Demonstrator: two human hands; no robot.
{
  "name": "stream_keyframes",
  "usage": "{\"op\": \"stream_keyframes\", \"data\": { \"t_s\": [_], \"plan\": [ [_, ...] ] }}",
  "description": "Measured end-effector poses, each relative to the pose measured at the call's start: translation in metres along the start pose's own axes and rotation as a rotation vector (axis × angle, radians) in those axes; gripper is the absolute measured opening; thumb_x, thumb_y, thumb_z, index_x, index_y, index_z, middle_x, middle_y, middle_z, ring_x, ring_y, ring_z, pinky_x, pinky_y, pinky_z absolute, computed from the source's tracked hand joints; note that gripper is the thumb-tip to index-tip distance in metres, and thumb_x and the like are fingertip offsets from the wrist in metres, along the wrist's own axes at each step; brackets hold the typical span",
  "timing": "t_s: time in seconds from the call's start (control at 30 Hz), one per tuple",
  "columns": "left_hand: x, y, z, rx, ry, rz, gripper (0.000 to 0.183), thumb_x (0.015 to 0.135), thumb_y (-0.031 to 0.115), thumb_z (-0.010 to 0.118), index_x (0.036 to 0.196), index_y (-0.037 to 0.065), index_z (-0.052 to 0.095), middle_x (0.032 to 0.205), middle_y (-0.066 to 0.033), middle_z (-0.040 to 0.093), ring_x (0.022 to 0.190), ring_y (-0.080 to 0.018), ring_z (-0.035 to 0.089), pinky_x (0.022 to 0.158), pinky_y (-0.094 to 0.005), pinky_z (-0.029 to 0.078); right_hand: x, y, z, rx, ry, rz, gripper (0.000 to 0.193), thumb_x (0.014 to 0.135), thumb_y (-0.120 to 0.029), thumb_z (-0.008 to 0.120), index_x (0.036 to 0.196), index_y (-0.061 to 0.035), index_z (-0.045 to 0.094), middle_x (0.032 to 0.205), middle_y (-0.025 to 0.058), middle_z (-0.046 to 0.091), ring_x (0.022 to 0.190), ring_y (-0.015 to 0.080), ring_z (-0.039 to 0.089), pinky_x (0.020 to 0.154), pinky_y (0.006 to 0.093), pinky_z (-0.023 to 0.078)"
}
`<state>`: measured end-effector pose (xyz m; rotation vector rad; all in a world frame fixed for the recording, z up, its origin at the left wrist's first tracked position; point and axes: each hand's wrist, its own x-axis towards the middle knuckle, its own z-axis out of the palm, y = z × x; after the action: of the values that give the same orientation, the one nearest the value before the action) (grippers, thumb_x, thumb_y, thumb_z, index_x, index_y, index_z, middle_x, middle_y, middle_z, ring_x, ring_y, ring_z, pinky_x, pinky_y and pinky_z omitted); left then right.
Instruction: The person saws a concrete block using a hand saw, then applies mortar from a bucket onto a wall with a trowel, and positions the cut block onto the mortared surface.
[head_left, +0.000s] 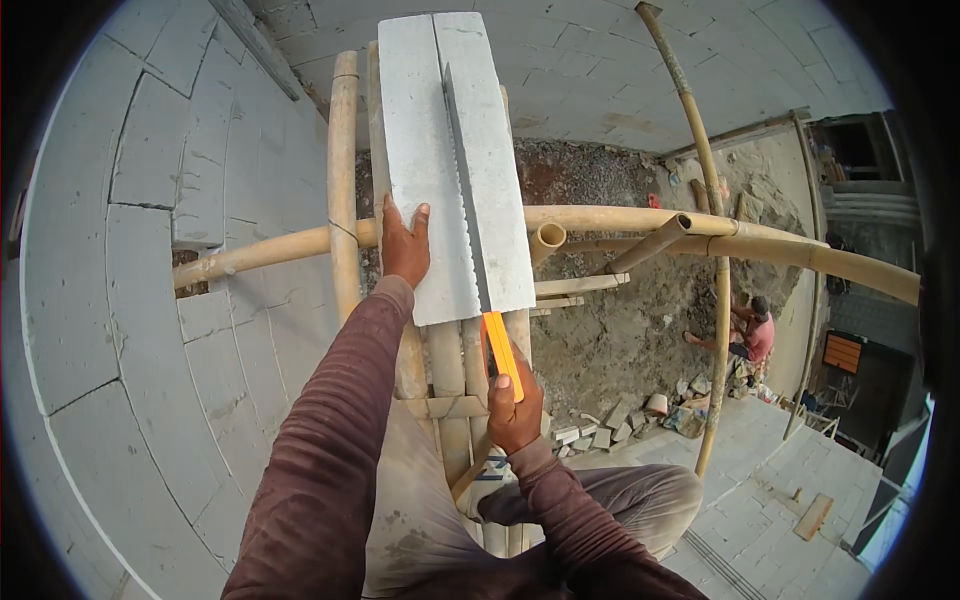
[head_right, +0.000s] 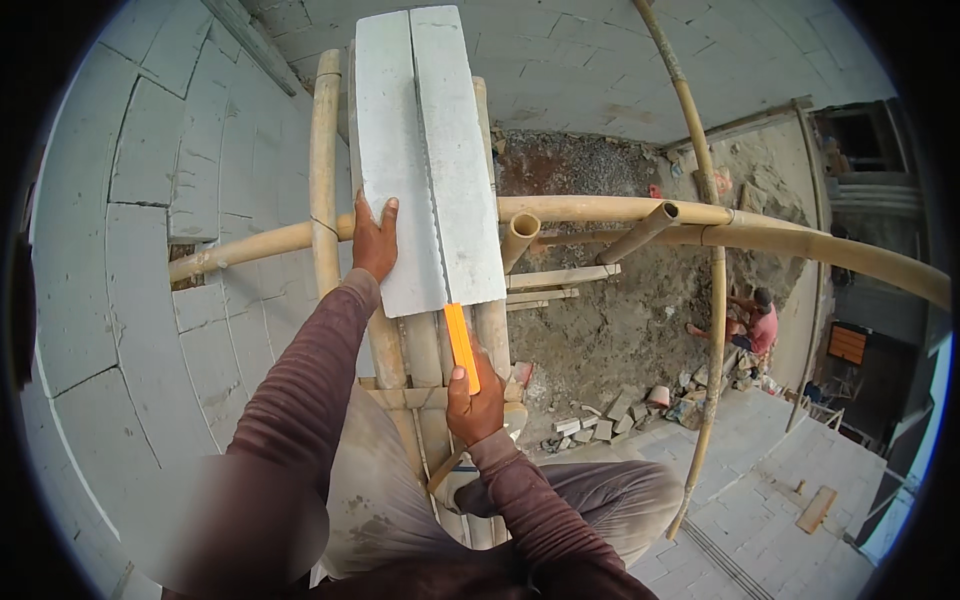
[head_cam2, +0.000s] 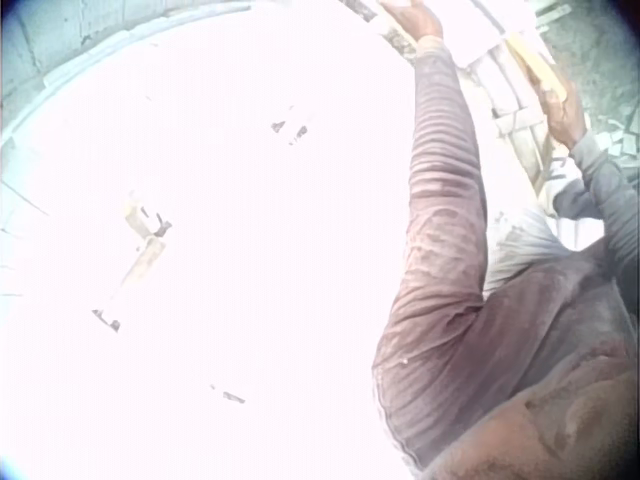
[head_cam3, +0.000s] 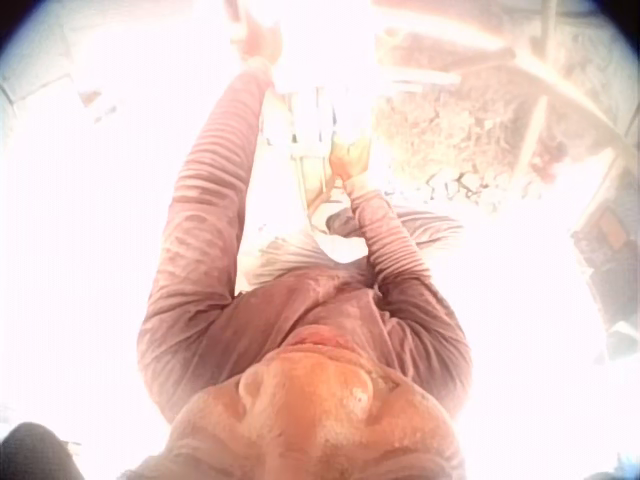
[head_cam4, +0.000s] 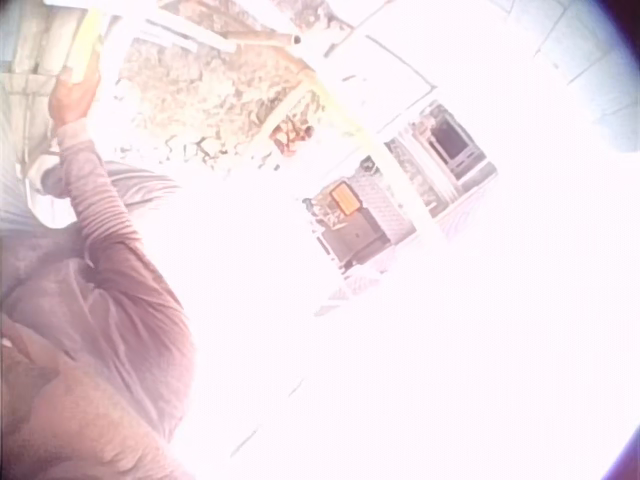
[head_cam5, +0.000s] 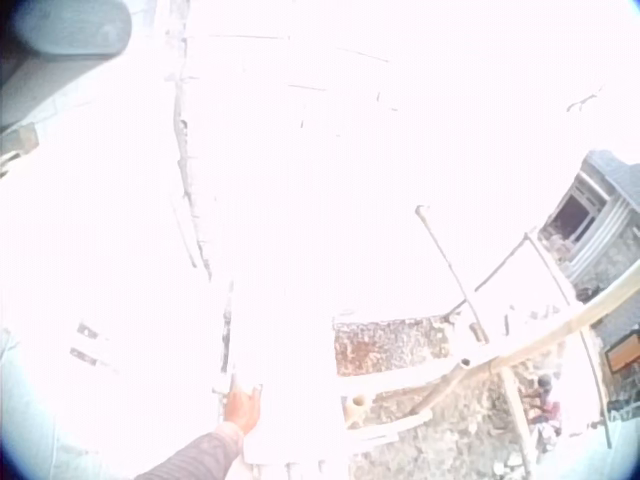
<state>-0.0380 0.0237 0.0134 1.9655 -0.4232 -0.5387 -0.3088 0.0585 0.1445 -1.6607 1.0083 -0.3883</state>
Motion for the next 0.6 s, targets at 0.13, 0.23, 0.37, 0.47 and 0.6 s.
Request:
{"op": "stream_keyframes", "data": {
  "t_s": [0.13,0.23,0.37,0.47,0.6],
  "plan": [
    [0.002,-0.002,-0.004,0.003,0.031,0.048,0.080,0.106,0.040,0.057,0.158,-0.010,0.022,0.159,-0.0337,0.035,0.149,-0.0431,0.036,0.123,-0.0419,0.031,0.045,-0.004,0.010,0.087,0.024,-0.003,0.050,0.106,-0.029,0.045,0.139,0.0077,0.056,0.130,0.0275,0.065,0.122,0.0377,0.064,0.103,0.0414,0.049],
    [0.000,0.013,0.015,0.007,0.044,0.065,0.080,0.105,0.040,0.058,0.157,-0.011,0.023,0.158,-0.0342,0.036,0.148,-0.0436,0.037,0.123,-0.0419,0.031,0.113,-0.032,0.012,0.039,0.078,-0.067,0.046,0.106,-0.027,0.045,0.136,0.0064,0.058,0.121,0.0268,0.068,0.108,0.0374,0.068,0.096,0.0410,0.052],
    [0.003,-0.004,0.005,-0.021,0.035,0.047,0.081,0.105,0.040,0.059,0.157,-0.011,0.024,0.158,-0.0345,0.036,0.147,-0.0442,0.038,0.122,-0.0422,0.032,0.080,-0.023,0.015,0.024,0.059,-0.053,0.049,0.107,-0.031,0.044,0.137,0.0053,0.058,0.109,0.0219,0.067,0.094,0.0317,0.066,0.086,0.0384,0.051],
    [0.002,-0.007,-0.009,0.017,0.057,0.028,0.080,0.105,0.039,0.059,0.157,-0.011,0.024,0.158,-0.0348,0.036,0.147,-0.0444,0.038,0.122,-0.0423,0.032,-0.047,0.013,0.000,0.007,0.010,-0.018,0.061,0.107,-0.042,0.042,0.143,0.0049,0.054,0.091,0.0096,0.061,0.074,0.0183,0.056,0.070,0.0312,0.045],
    [0.002,0.006,-0.001,0.006,0.050,0.055,0.080,0.105,0.038,0.060,0.157,-0.011,0.023,0.158,-0.0350,0.036,0.148,-0.0443,0.037,0.122,-0.0423,0.031,-0.061,0.033,-0.005,-0.010,0.056,-0.040,0.069,0.107,-0.050,0.040,0.148,0.0040,0.052,0.072,-0.0021,0.055,0.056,0.0058,0.047,0.055,0.0251,0.040]
  ]
}}
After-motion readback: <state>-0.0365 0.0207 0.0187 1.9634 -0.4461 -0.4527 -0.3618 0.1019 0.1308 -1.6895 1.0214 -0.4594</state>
